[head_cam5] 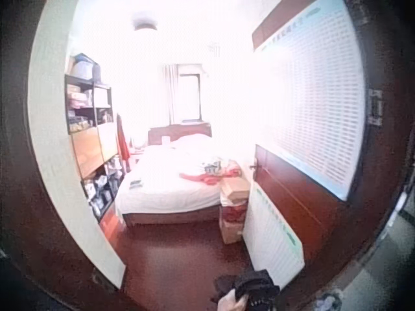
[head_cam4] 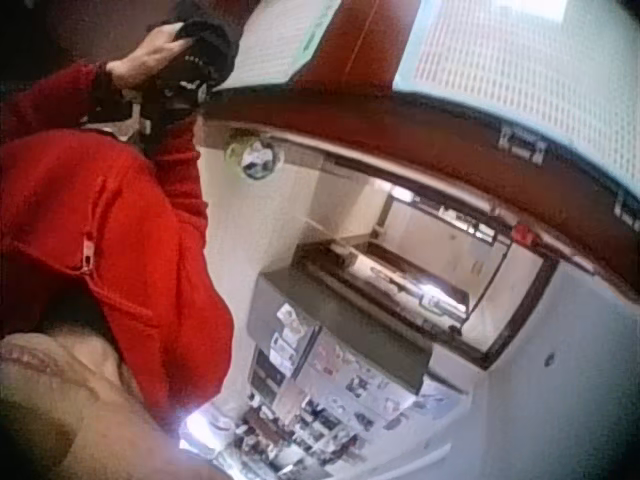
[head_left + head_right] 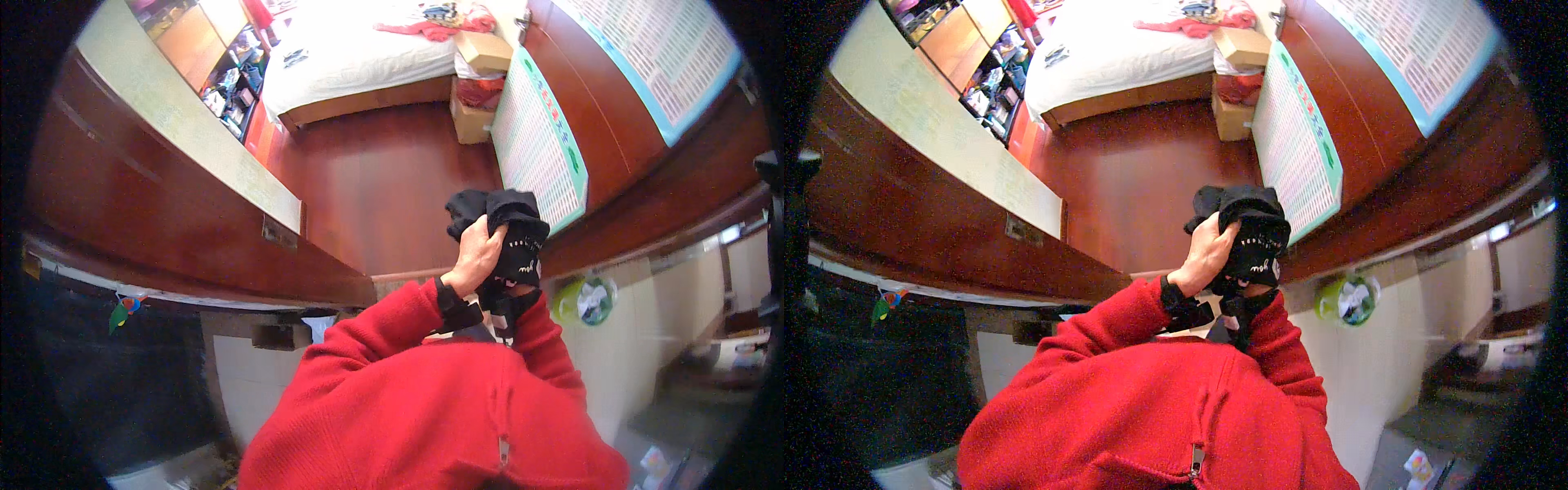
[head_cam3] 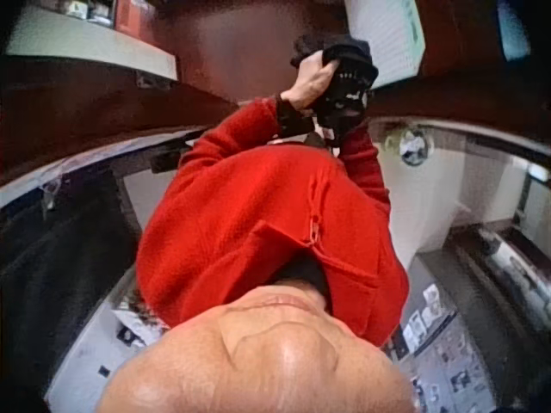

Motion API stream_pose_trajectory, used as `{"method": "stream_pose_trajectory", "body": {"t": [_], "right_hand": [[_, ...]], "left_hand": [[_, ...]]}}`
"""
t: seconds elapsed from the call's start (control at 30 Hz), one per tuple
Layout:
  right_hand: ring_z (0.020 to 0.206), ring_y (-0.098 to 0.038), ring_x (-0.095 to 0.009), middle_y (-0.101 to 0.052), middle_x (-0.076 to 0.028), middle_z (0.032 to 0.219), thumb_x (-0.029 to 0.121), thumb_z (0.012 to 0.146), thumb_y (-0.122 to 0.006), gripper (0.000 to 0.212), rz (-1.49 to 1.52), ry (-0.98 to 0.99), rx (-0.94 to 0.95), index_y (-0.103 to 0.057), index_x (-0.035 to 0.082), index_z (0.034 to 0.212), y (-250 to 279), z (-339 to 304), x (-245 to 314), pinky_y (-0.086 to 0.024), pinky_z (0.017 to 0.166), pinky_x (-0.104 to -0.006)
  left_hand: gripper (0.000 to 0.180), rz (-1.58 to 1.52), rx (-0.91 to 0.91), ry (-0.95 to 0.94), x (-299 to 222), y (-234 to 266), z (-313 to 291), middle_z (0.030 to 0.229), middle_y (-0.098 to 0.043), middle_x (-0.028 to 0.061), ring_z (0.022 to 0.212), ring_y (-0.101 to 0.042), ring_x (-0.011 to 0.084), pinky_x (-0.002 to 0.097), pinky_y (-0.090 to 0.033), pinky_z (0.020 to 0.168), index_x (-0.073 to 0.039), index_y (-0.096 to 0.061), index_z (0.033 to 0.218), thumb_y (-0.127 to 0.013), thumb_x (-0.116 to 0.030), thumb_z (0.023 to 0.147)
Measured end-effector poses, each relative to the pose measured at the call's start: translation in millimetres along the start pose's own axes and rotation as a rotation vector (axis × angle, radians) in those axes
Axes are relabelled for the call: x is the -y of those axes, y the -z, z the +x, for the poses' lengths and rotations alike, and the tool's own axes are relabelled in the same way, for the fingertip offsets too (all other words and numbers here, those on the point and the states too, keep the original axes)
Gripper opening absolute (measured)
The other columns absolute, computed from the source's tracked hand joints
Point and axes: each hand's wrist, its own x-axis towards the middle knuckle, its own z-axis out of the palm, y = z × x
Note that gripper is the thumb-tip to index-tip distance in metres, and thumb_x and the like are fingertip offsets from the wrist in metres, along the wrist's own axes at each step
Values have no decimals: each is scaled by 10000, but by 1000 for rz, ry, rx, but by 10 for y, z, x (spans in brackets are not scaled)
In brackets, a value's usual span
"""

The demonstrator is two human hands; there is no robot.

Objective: The person folds several pieces of clothing on a bed, including a striped shirt, a dark long-sleeve shirt, a light blue shirt, and a pair of underwear. The person then picks up a black garment and walks out of the room.

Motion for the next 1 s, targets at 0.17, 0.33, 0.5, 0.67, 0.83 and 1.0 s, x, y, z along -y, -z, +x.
{"method": "stream_pose_trajectory", "body": {"t": [0.17, 0.33, 0.5, 0.67, 0.83, 1.0], "right_hand": [[1167, -538, -241, -566, -96, 1283, 176, 890, -646, 478, 316, -43, 147, -503, 64, 1331, -274, 566, -650, -450, 1000, -361], [1181, -533, -237, -560, -95, 1299, 189, 893, -644, 485, 70, 159, 225, -498, 64, 1338, -213, 1474, -1325, -442, 1013, -357], [1179, -535, -241, -562, -99, 1296, 192, 891, -644, 487, 98, 256, 265, -498, 61, 1337, -128, 2402, -1647, -443, 1013, -359], [1178, -536, -245, -564, -102, 1293, 194, 889, -644, 489, 154, 311, 317, -499, 58, 1336, -350, 3033, -1814, -443, 1013, -360], [1176, -538, -249, -566, -106, 1290, 196, 887, -644, 491, 196, 343, 354, -499, 55, 1334, -773, 3562, -1930, -443, 1013, -362], [1175, -539, -253, -567, -110, 1287, 199, 886, -644, 493, 183, 327, 365, -499, 52, 1333, -1191, 3938, -1968, -443, 1012, -363]], "left_hand": [[201, -388, 53, 189, 81, 185, 899, 940, -674, 11, 823, -608, 119, 280, -508, 752, -5, -674, 1036, -533, -127, 961], [174, -604, -108, 338, -130, 61, 1723, 818, -652, 25, 680, -607, 137, 292, -504, 616, -29, -639, 911, -538, -160, 966], [229, -525, -108, 316, -317, -40, 2247, 828, -651, 25, 687, -599, 128, 292, -500, 613, -19, -648, 961, -528, -213, 990], [240, -441, -166, 318, -177, 143, 2682, 881, -668, 22, 739, -594, 112, 294, -503, 670, 0, -663, 985, -545, -209, 983], [245, 162, -438, 152, 212, 682, 3167, 891, -697, 99, 803, -618, 157, 338, -509, 747, 31, -660, 1007, -572, -193, 958], [282, 427, -624, 137, 503, 1127, 3638, 957, -682, 233, 863, -664, 362, 388, -506, 772, 29, -653, 1000, -575, -238, 952]]}}
